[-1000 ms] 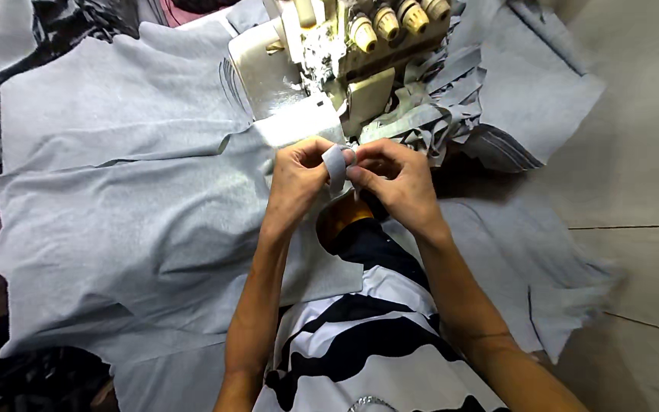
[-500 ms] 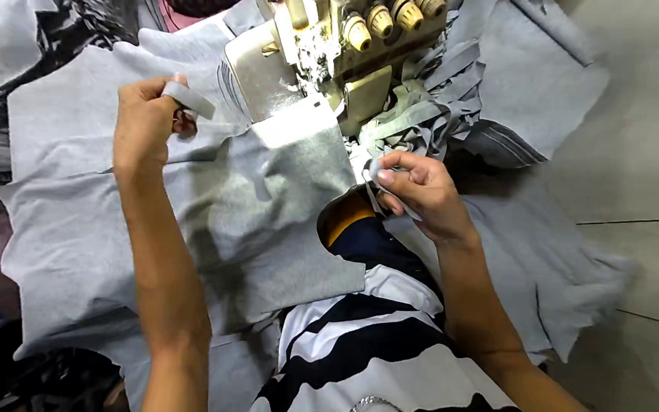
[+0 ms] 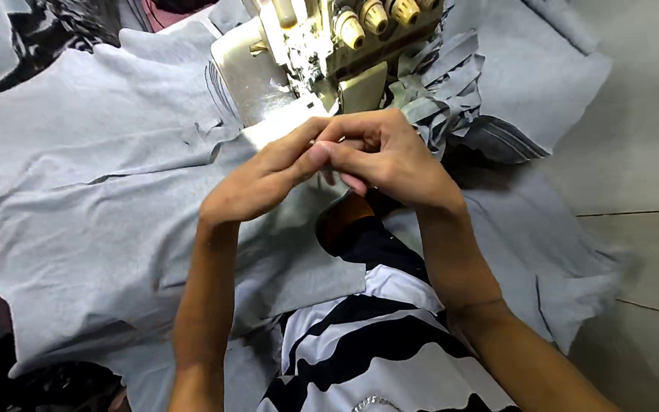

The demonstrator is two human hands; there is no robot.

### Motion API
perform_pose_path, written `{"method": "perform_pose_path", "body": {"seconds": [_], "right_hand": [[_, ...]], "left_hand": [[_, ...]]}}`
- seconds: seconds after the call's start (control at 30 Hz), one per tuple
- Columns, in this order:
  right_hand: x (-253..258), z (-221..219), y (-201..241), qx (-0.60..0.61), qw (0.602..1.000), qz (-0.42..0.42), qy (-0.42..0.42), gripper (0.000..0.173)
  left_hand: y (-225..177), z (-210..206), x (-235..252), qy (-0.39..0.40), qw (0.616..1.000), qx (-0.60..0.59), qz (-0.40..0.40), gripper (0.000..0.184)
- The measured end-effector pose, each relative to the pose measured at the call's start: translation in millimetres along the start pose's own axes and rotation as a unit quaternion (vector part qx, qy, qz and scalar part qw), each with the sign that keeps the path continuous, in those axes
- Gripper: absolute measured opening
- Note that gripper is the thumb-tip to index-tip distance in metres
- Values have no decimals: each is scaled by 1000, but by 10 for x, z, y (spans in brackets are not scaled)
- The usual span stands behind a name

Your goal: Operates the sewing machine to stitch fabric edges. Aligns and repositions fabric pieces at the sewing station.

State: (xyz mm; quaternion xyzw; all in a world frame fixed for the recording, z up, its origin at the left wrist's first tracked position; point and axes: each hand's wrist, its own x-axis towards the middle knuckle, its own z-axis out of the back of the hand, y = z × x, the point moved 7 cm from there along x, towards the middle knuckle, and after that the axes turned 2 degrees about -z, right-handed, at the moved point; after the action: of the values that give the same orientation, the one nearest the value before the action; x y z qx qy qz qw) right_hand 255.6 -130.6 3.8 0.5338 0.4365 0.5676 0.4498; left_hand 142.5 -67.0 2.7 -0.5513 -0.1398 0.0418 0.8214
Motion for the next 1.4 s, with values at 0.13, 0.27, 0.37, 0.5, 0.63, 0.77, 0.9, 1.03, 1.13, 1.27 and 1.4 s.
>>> {"method": "perform_pose_path", "body": {"seconds": [0.13, 0.27, 0.37, 0.5, 0.63, 0.77, 0.9, 1.03, 1.13, 1.27, 1.4], "right_hand": [[-136, 176, -69, -10, 999, 2, -43, 15], [-364, 214, -334, -19, 994, -23, -101, 15], [-514, 164, -627, -30, 985, -41, -164, 16], [-649, 51, -1038, -60, 971, -83, -215, 14], [-808, 78, -1208, -263, 926, -159, -221, 18], [-833, 256, -877, -366, 887, -88, -269, 28], [-454, 299, -731, -191, 960, 6, -205, 35], [-204, 236, -927, -63, 978, -19, -197, 23], [-187, 216, -1000, -76, 969, -21, -236, 14], [-278, 194, -1049, -93, 961, -16, -261, 14], [-325, 165, -1043, -102, 955, -25, -276, 13]], "left_hand": [[251, 215, -72, -52, 995, -58, 64, 33], [211, 583, -48, -56, 986, 148, 54, 18], [215, 748, 76, -112, 942, 298, 109, 20], [297, 632, 290, -162, 909, 370, 103, 20], [295, 478, 324, -162, 913, 367, 74, 19], [40, 361, 259, -112, 936, 333, 16, 18], [-52, 330, 271, -103, 951, 291, 15, 16], [157, 413, 341, -165, 930, 321, 70, 15], [333, 523, 339, -231, 886, 380, 129, 19], [413, 524, 303, -296, 849, 416, 133, 23], [379, 425, 212, -376, 797, 470, 58, 26]]}}
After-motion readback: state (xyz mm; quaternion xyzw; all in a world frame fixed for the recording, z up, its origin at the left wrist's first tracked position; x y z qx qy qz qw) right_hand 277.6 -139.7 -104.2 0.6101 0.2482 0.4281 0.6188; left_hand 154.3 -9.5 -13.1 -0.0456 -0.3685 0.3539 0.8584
